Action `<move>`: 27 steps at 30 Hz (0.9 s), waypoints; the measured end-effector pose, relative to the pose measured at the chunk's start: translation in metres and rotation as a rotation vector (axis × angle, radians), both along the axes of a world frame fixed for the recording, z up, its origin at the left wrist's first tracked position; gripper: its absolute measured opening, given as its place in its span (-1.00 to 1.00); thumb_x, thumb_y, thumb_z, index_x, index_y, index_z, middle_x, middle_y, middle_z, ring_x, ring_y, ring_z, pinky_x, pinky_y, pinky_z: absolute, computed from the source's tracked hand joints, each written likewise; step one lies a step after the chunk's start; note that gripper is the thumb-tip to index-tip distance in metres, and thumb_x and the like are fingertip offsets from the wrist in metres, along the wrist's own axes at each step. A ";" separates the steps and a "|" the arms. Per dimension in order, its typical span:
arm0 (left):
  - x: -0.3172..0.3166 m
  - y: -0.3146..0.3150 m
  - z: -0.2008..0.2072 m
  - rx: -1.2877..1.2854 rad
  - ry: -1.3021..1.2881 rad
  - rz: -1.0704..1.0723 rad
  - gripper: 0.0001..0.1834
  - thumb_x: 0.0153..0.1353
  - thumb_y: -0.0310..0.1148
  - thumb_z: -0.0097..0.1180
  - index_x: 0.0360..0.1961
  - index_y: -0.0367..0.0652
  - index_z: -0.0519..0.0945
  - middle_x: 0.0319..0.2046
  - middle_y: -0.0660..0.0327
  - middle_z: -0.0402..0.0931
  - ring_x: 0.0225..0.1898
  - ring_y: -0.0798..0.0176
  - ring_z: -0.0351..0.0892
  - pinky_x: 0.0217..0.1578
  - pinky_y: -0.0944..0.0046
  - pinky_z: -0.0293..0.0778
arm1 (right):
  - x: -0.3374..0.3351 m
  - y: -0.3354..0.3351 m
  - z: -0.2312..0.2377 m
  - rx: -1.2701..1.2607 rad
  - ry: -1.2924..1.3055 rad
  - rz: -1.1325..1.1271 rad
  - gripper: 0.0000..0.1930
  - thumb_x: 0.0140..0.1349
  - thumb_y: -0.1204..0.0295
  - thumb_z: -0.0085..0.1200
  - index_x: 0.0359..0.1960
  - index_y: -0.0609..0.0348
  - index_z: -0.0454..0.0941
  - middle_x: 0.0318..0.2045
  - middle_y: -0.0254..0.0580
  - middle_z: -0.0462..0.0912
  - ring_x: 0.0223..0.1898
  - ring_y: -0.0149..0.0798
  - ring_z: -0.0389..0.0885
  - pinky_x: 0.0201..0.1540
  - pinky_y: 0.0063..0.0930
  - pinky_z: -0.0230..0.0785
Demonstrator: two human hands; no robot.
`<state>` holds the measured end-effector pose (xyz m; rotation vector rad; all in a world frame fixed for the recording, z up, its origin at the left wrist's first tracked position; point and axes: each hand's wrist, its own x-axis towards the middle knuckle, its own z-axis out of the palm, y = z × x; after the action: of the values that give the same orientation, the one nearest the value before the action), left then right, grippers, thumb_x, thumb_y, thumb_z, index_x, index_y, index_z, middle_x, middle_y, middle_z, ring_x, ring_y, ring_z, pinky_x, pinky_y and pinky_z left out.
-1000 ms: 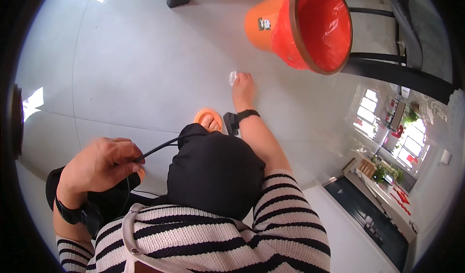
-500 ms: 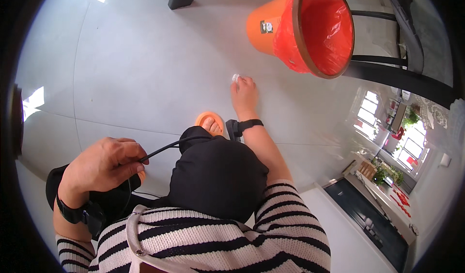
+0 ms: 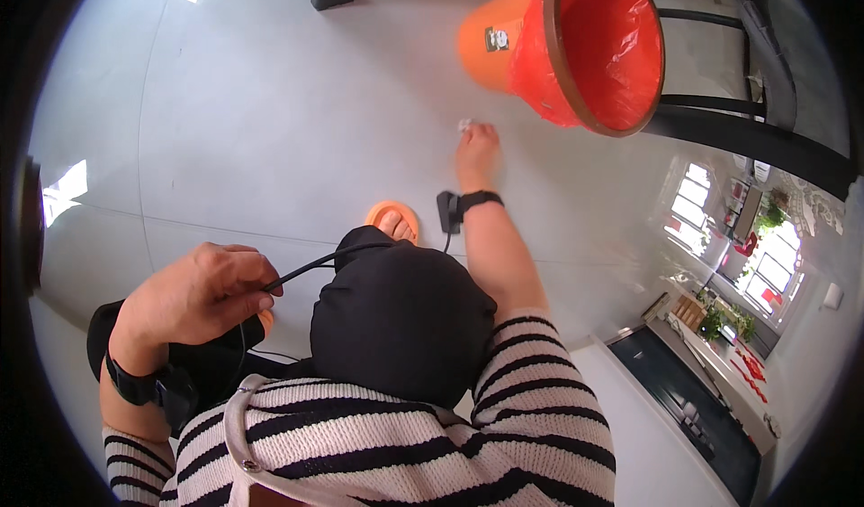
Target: The person cleans marks off the floor using a wipe by hand, then takes a new wipe from a package on the table and wipes a different area of the floor.
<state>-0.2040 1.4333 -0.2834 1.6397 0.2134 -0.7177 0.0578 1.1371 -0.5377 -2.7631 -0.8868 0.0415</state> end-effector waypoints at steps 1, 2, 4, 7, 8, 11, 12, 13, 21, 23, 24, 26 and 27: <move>0.000 0.000 0.000 -0.014 -0.009 -0.006 -0.92 0.07 -0.51 0.12 -0.42 -0.31 0.52 -0.54 0.09 0.50 -0.50 0.07 0.54 -0.47 0.25 0.42 | 0.001 0.002 0.001 0.000 -0.021 -0.061 -0.91 0.08 0.47 0.00 -0.41 0.17 0.53 -0.38 -0.08 0.53 -0.29 0.00 0.51 -0.22 -0.16 0.36; -0.002 -0.001 0.000 -0.015 -0.007 -0.007 -0.92 0.07 -0.51 0.12 -0.42 -0.31 0.52 -0.54 0.09 0.50 -0.50 0.07 0.54 -0.47 0.25 0.42 | -0.007 0.003 0.000 -0.001 -0.020 -0.062 -0.91 0.08 0.47 0.00 -0.41 0.17 0.53 -0.38 -0.08 0.53 -0.29 0.00 0.51 -0.22 -0.16 0.36; -0.006 0.000 -0.004 -0.005 0.004 -0.034 -0.91 0.07 -0.50 0.12 -0.41 -0.31 0.52 -0.55 0.09 0.50 -0.51 0.08 0.52 -0.47 0.25 0.42 | -0.033 0.009 -0.004 -0.047 0.049 -0.042 -0.91 0.08 0.49 -0.03 -0.42 0.21 0.53 -0.38 -0.03 0.52 -0.27 0.02 0.50 -0.21 -0.16 0.36; -0.001 -0.001 -0.003 -0.016 -0.028 -0.010 -0.91 0.07 -0.49 0.13 -0.41 -0.30 0.52 -0.53 0.10 0.50 -0.51 0.09 0.52 -0.46 0.26 0.43 | -0.023 0.006 -0.005 -0.036 0.052 -0.049 -0.90 0.09 0.48 -0.03 -0.43 0.18 0.53 -0.36 -0.06 0.53 -0.23 0.00 0.49 -0.19 -0.17 0.36; 0.002 -0.002 -0.003 -0.016 -0.029 -0.017 -0.91 0.07 -0.49 0.13 -0.41 -0.30 0.52 -0.53 0.10 0.50 -0.51 0.09 0.52 -0.46 0.26 0.43 | -0.011 0.002 -0.007 -0.054 0.010 -0.041 -0.90 0.09 0.46 -0.02 -0.43 0.16 0.54 -0.36 -0.09 0.53 -0.23 -0.01 0.49 -0.18 -0.18 0.37; -0.001 -0.004 -0.003 -0.061 -0.033 -0.003 -0.91 0.08 -0.50 0.13 -0.41 -0.30 0.52 -0.52 0.11 0.51 -0.50 0.09 0.53 -0.46 0.26 0.44 | -0.028 0.005 -0.004 -0.111 0.041 -0.045 -0.92 0.07 0.45 0.01 -0.45 0.14 0.53 -0.36 -0.08 0.53 -0.23 -0.01 0.49 -0.18 -0.17 0.37; -0.002 -0.004 -0.002 -0.027 -0.024 -0.022 -0.91 0.07 -0.50 0.13 -0.41 -0.30 0.52 -0.52 0.11 0.51 -0.50 0.09 0.54 -0.47 0.26 0.43 | -0.039 0.009 -0.005 -0.154 0.060 -0.018 -0.91 0.06 0.45 0.01 -0.44 0.15 0.54 -0.36 -0.06 0.52 -0.23 -0.01 0.49 -0.18 -0.17 0.37; -0.003 -0.004 -0.002 0.008 -0.015 -0.041 -0.91 0.07 -0.50 0.14 -0.41 -0.30 0.52 -0.52 0.10 0.52 -0.49 0.09 0.54 -0.47 0.26 0.43 | -0.050 0.013 0.001 -0.050 0.120 -0.047 -0.91 0.07 0.45 0.01 -0.43 0.16 0.54 -0.36 -0.04 0.52 -0.24 0.00 0.50 -0.19 -0.17 0.37; -0.007 -0.006 0.004 0.003 0.016 -0.048 -0.92 0.07 -0.52 0.12 -0.40 -0.32 0.53 -0.51 0.08 0.51 -0.48 0.09 0.55 -0.46 0.25 0.44 | -0.003 0.011 -0.018 0.156 0.065 -0.257 -0.90 0.07 0.49 -0.01 -0.42 0.21 0.53 -0.37 0.00 0.50 -0.28 0.05 0.49 -0.24 -0.16 0.36; -0.006 -0.005 0.001 0.028 0.037 -0.057 -0.93 0.08 -0.54 0.11 -0.39 -0.32 0.53 -0.51 0.08 0.51 -0.48 0.10 0.56 -0.46 0.26 0.45 | -0.047 0.042 -0.024 0.180 0.151 -0.110 -0.91 0.07 0.49 -0.01 -0.41 0.20 0.52 -0.37 -0.01 0.49 -0.26 0.04 0.48 -0.24 -0.18 0.36; -0.004 -0.006 -0.002 -0.008 0.013 -0.026 -0.93 0.08 -0.54 0.11 -0.39 -0.32 0.53 -0.51 0.08 0.52 -0.48 0.11 0.57 -0.45 0.27 0.45 | -0.066 0.051 -0.013 0.019 0.105 0.017 -0.91 0.08 0.49 -0.01 -0.40 0.20 0.51 -0.37 -0.02 0.49 -0.26 0.04 0.48 -0.23 -0.18 0.36; -0.001 -0.007 -0.001 -0.043 -0.011 0.006 -0.93 0.08 -0.55 0.11 -0.39 -0.32 0.53 -0.50 0.08 0.52 -0.47 0.13 0.57 -0.45 0.29 0.46 | -0.065 0.041 -0.016 0.076 0.113 0.093 -0.92 0.08 0.48 -0.01 -0.42 0.19 0.52 -0.36 -0.03 0.49 -0.27 0.04 0.48 -0.23 -0.18 0.37; 0.004 -0.006 0.003 -0.064 -0.008 0.030 -0.94 0.08 -0.55 0.11 -0.39 -0.32 0.53 -0.50 0.09 0.52 -0.47 0.15 0.58 -0.44 0.30 0.46 | -0.058 0.037 -0.016 0.138 0.113 0.164 -0.92 0.09 0.47 -0.01 -0.43 0.19 0.52 -0.35 -0.04 0.50 -0.28 0.04 0.48 -0.22 -0.18 0.37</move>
<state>-0.2000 1.4275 -0.2801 1.5749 0.2073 -0.6884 -0.0004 1.1745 -0.5536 -2.5293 -1.0426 0.1570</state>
